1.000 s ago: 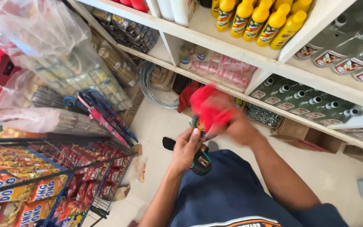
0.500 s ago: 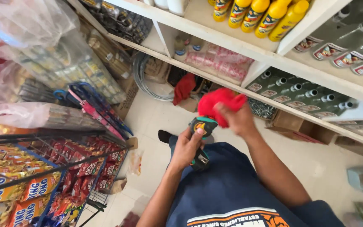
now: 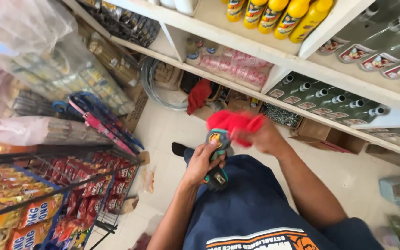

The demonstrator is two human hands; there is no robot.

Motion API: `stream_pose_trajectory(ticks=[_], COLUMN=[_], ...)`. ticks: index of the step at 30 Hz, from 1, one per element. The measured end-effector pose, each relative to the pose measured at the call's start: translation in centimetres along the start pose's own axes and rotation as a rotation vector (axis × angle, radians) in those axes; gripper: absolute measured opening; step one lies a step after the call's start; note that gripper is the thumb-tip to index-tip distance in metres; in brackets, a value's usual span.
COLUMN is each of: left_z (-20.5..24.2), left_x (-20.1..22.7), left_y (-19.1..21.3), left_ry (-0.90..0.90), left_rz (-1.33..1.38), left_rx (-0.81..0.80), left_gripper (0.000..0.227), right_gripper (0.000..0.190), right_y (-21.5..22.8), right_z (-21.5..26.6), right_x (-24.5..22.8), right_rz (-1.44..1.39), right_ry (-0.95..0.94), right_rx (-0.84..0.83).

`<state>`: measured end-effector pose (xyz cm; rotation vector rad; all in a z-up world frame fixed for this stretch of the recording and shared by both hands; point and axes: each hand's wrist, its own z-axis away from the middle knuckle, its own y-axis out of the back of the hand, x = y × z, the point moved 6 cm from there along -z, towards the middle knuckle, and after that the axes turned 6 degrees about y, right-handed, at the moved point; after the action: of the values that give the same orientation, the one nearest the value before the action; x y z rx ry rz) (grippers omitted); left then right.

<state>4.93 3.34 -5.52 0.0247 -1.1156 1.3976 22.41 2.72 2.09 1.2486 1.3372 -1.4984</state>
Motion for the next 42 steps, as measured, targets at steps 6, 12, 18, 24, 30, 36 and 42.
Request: stream_pose_trajectory(ticks=[6,12,18,24,30,36,42], left_z=[-0.4,0.3,0.2,0.5,-1.7,-2.0,-1.7], left_x=[-0.3,0.6,-0.6,2.1,2.7,-1.4,-0.2], left_y=[-0.3,-1.5,-1.4,-2.6,-1.6,0.0,0.6], left_ry=[0.078,0.158,0.222,0.195,0.160,0.204,0.229], left_rz=[0.117,0.162,0.187,0.074,-0.071,0.225,0.208], left_rx=[-0.035,-0.063,-0.097,0.126,0.271,0.379,0.230], left_gripper=[0.040,0.050,0.052,0.054,0.055,0.037,0.049], right_gripper=[0.098,0.019,0.034,0.022,0.029,0.051,0.038], right_y=[1.2,7.7,2.7,-2.8,-3.8,-0.6,1.9], right_z=[0.5,-0.8,0.5,1.0,2.7,1.8,1.2], right_x=[3.5,5.9,6.4,3.4,-0.9,5.8,5.3], right_rz=[0.090,0.153,0.450,0.038,0.870,0.968,1.184], right_ry=[-0.223,-0.029,-0.175,-0.215,0.378,0.335,0.388], right_rx=[-0.282,0.115,-0.024,-0.236,-0.243,-0.181,-0.054])
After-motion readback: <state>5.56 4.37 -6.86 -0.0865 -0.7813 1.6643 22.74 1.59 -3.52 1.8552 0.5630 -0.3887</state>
